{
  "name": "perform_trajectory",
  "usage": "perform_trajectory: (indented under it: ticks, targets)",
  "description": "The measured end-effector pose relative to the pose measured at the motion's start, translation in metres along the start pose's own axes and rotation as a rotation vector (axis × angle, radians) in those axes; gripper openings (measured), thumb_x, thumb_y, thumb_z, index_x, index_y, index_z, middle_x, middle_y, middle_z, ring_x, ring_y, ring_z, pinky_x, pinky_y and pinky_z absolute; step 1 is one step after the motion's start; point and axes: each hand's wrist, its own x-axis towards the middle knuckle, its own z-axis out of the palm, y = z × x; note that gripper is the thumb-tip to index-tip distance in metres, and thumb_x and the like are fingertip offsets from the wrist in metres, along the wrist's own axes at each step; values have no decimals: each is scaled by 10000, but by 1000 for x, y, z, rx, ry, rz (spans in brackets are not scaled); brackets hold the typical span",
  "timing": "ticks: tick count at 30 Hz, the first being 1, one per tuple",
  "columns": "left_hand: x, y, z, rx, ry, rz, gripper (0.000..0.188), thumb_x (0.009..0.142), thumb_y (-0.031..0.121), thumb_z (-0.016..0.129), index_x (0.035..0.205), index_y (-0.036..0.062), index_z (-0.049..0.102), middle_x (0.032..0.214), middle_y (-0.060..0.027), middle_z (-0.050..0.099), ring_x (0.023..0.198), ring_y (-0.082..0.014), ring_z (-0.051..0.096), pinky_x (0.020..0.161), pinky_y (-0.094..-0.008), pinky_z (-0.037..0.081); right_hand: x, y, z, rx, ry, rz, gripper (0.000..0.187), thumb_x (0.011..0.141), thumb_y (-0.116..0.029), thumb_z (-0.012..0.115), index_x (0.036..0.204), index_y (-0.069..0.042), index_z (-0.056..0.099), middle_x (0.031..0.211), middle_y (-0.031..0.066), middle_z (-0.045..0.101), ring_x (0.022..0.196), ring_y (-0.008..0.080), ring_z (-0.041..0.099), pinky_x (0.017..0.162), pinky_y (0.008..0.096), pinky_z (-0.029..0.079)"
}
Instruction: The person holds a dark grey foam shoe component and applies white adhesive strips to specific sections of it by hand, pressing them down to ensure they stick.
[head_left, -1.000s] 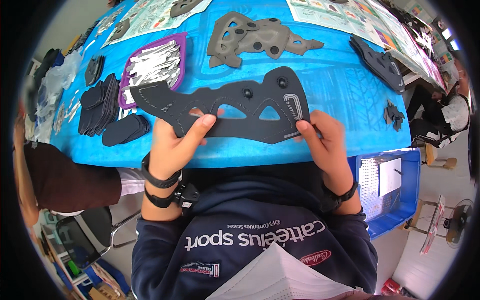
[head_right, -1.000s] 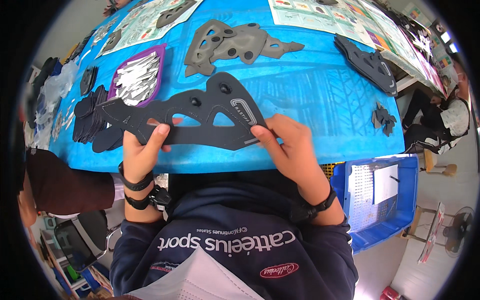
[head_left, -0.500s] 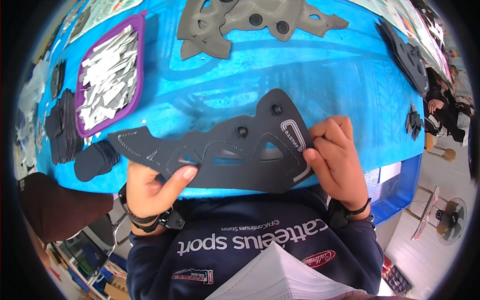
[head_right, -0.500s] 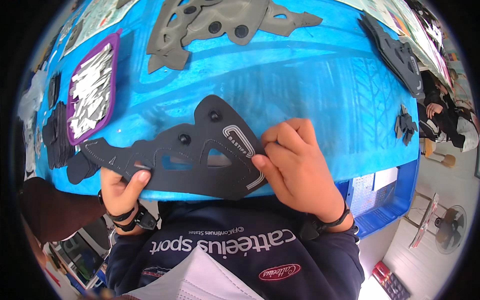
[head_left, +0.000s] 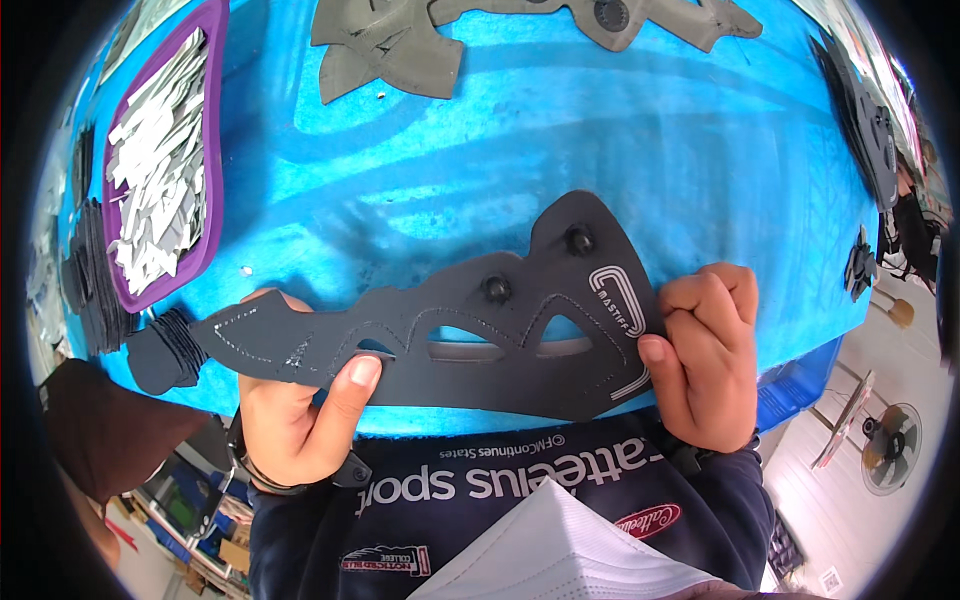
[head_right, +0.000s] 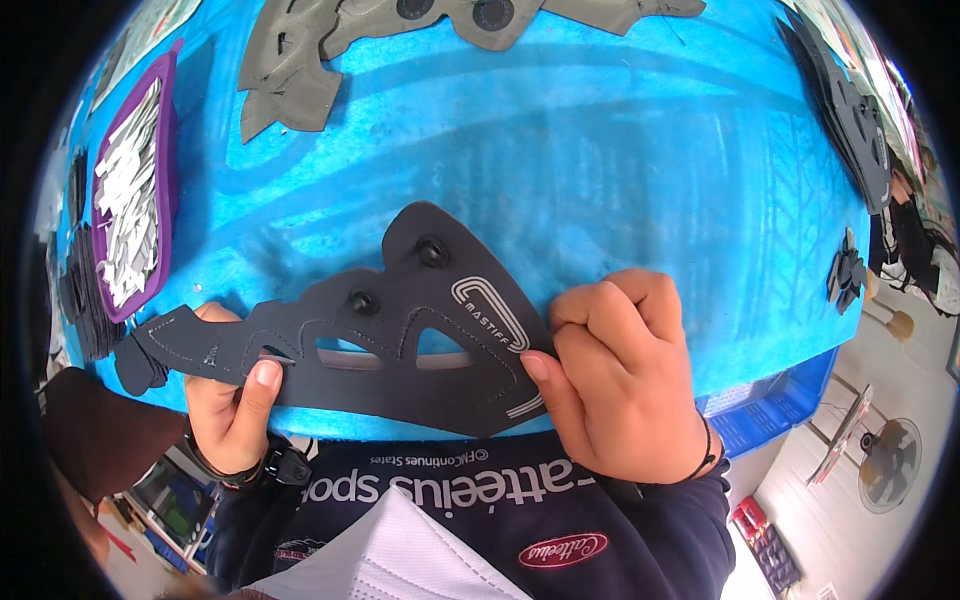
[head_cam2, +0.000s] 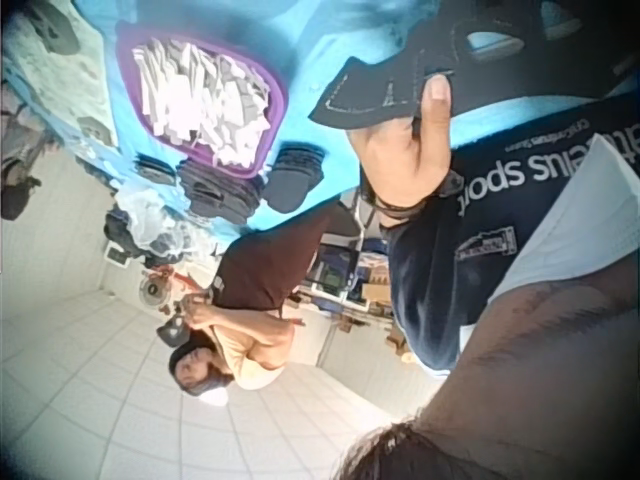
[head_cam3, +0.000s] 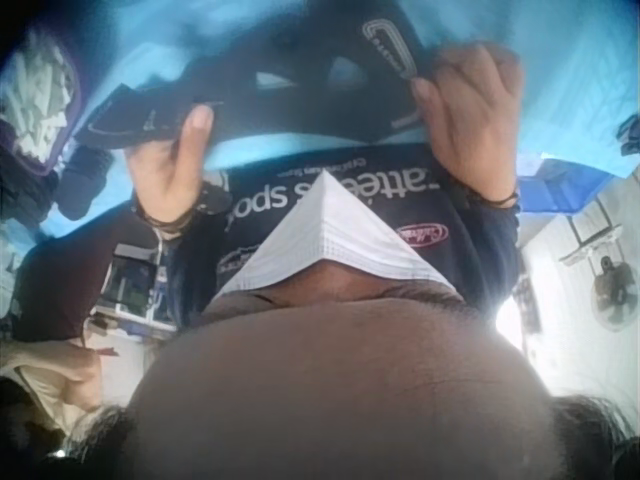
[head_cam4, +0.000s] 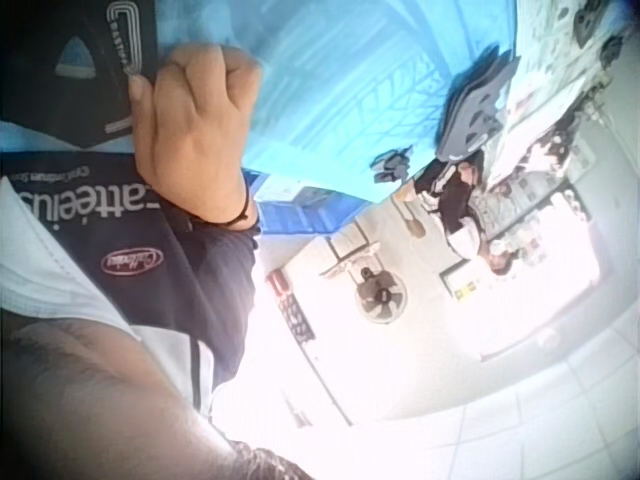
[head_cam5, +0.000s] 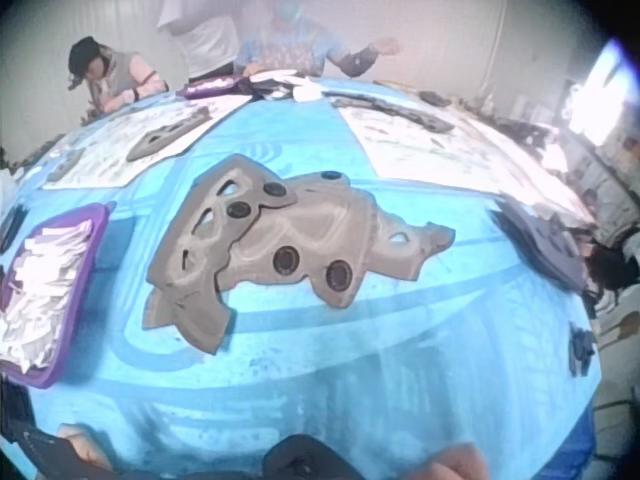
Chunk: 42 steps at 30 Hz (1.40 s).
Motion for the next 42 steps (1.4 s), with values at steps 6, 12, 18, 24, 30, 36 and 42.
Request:
perform_trajectory:
  ticks: [6,12,18,24,30,36,42]
  targets:
    - [2,1,-1,84,-25,28,135,753,22,661,885,9,685,751,-63,621,698,-221,487,637,-343,363,0,1,1,9,3,-5,148,673,-50,688,760,5,583,867,79,556,795,280,452,723,360,381]
    - [2,0,0,71,-5,35,149,742,7,660,890,6,683,757,-71,634,669,-243,502,657,-361,355,1,0,1,-1,8,-5,155,664,-49,692,758,9,583,863,80,556,790,282,452,705,359,387]
    - [6,0,-1,100,-39,53,146,742,16,662,886,21,687,760,-75,636,670,-244,496,673,-364,347,1,0,1,-4,-9,12,149,668,-54,685,752,13,581,861,90,554,796,286,450,704,362,389]
    - [5,0,-3,132,-33,55,123,740,23,671,862,27,684,766,-70,642,673,-241,516,687,-360,352,1,-3,3,-19,9,27,140,685,-58,665,737,28,568,858,100,548,805,294,447,709,376,383]
    - [5,2,-1,134,-25,21,116,746,35,680,861,23,682,768,-79,642,679,-255,549,701,-364,383,2,-5,4,-26,15,27,141,684,-62,662,712,27,557,831,108,547,793,297,452,708,373,381]
    - [5,3,-3,170,-37,12,131,733,44,691,863,25,683,762,-85,635,679,-266,551,707,-371,388,2,-5,3,-33,16,30,135,678,-53,662,712,26,559,831,106,547,796,298,456,709,375,383]
    - [4,4,4,305,-16,22,155,711,71,715,859,36,684,796,-83,635,738,-280,560,753,-407,371,2,-9,8,-141,48,6,147,673,-44,679,719,13,551,842,102,538,793,297,467,691,372,393]
